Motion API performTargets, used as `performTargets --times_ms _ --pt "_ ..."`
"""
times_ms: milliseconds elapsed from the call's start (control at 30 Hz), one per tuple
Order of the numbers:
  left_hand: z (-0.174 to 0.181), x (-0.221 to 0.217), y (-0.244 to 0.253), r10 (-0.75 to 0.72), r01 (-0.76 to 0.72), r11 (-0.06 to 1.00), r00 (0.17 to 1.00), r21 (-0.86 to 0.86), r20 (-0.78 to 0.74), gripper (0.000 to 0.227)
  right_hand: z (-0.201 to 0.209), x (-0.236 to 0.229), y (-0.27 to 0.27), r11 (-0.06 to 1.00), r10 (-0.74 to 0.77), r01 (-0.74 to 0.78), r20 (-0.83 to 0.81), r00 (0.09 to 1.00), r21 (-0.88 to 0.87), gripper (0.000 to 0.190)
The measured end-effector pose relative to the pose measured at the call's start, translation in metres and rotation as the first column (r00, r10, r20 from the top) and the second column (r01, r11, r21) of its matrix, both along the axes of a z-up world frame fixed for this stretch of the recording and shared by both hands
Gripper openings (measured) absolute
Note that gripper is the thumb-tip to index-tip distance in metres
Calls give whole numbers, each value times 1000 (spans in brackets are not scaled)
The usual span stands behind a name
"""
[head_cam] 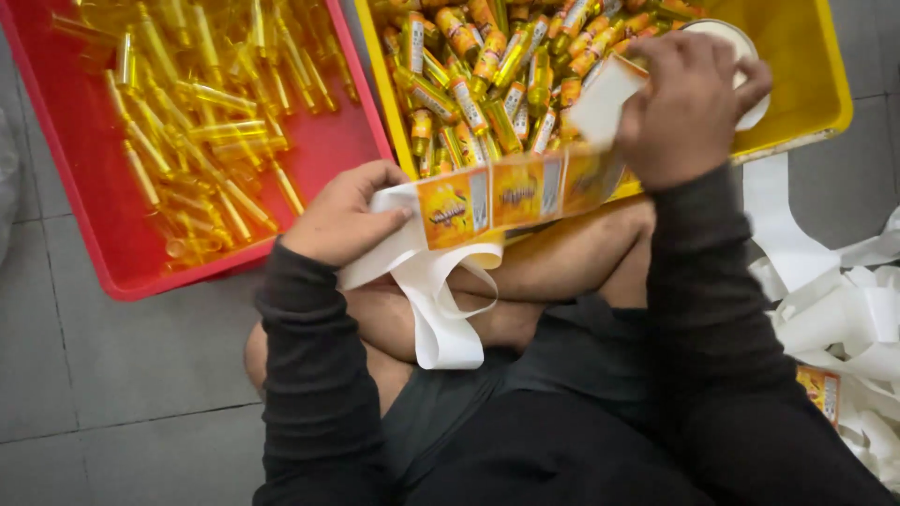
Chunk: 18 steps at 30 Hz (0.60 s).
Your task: Manually peeling adhesive labels from a roll and applying them to small yellow plastic tubes.
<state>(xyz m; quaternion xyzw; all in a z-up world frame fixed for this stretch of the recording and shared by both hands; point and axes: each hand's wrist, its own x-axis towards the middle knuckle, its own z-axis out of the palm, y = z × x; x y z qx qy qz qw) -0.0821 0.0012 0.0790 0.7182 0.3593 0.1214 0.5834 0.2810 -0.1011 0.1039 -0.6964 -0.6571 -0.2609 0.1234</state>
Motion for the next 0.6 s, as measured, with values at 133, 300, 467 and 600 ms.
performTargets --times_ms 133,300,467,600 --pt "-13 38 -10 2 -7 989 999 145 39 22 9 -87 -13 959 283 -258 -443 851 118 31" --pt "-30 62 -21 70 -16 973 971 -230 230 20 -25 -117 -17 945 136 -287 -613 779 -155 36" --pt "-34 58 -17 24 12 985 977 -170 211 16 -24 -105 -16 898 217 -435 -793 570 -67 22" --pt "-19 59 -19 -23 39 995 985 -95 169 23 -22 -95 -12 864 227 -502 -871 436 -26 17"
